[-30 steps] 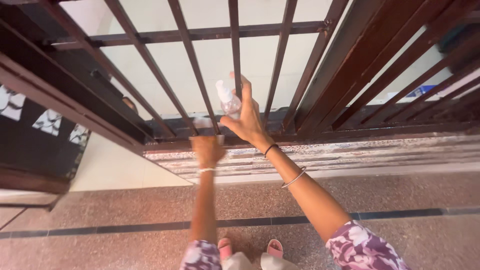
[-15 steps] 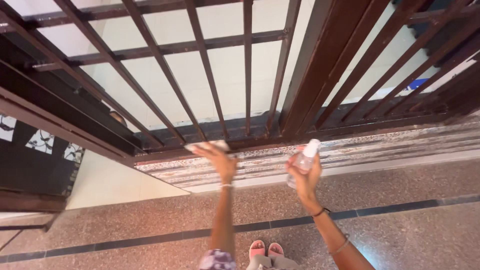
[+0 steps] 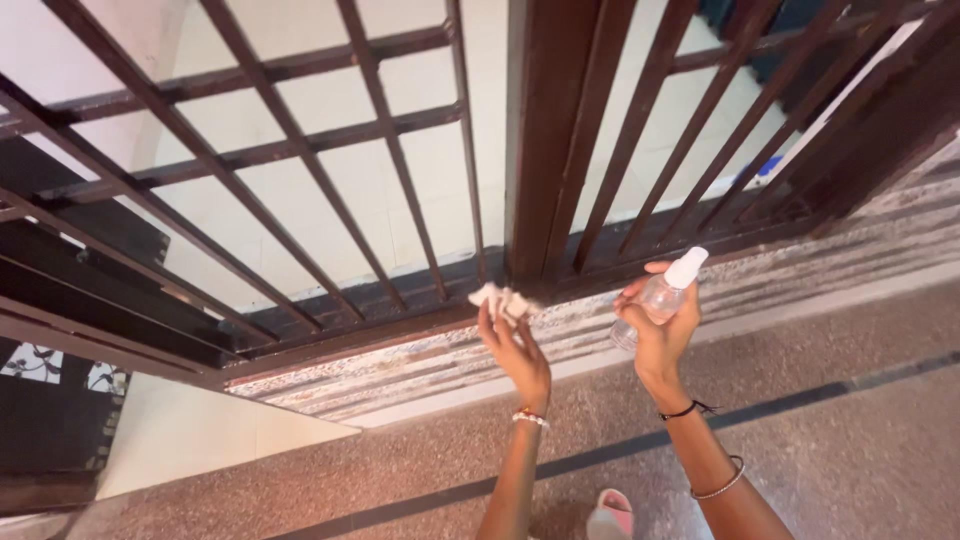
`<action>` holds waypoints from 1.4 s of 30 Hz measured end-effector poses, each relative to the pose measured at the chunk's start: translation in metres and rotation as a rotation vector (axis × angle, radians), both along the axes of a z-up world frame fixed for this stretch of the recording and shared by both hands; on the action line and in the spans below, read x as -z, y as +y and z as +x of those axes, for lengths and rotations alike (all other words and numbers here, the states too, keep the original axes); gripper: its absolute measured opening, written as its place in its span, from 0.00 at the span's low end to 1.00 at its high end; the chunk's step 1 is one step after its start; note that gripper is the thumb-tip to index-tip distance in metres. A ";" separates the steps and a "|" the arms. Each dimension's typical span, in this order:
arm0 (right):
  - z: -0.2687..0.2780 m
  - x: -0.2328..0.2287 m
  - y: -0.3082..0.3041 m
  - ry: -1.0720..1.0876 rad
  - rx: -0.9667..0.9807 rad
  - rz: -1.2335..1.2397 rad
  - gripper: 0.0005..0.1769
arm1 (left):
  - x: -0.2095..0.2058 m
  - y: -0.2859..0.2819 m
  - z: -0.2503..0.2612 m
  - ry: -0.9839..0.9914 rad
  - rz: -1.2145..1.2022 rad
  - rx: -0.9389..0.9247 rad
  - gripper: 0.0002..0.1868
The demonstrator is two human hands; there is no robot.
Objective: The person cleans a brown metal security grille by spraying a liquid cleaner from a bottle and wiping the surface with a white cloth. The person systematically sprays and wipes the vertical bars and horizontal frame of the grille, moving from the bottom section upwards to cover the entire visible area.
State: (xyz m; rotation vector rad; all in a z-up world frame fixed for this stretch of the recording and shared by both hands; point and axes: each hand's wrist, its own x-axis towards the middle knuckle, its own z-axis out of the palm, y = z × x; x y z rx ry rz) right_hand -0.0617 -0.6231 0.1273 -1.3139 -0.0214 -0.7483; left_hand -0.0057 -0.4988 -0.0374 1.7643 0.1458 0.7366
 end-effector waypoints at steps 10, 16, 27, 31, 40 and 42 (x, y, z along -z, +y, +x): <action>0.041 -0.048 -0.102 -0.055 -0.069 -0.299 0.35 | -0.223 -0.025 0.096 -0.321 -0.152 0.206 0.33; 0.082 -0.060 -0.119 -0.112 -0.188 -0.386 0.45 | -0.074 -0.031 0.093 -0.186 0.006 0.091 0.28; 0.113 -0.030 -0.150 0.110 -0.307 -0.377 0.45 | 0.009 -0.118 0.063 0.078 0.206 -0.268 0.56; 0.133 -0.002 -0.150 0.011 -0.505 -0.195 0.36 | -0.018 -0.136 0.061 0.040 0.318 -0.229 0.53; 0.148 0.034 -0.140 0.001 -0.477 -0.307 0.47 | -0.196 -0.083 0.124 -0.388 0.965 -0.431 0.36; 0.156 0.045 -0.141 -0.019 -0.462 -0.315 0.46 | -0.196 -0.072 0.127 -0.333 1.210 -0.373 0.34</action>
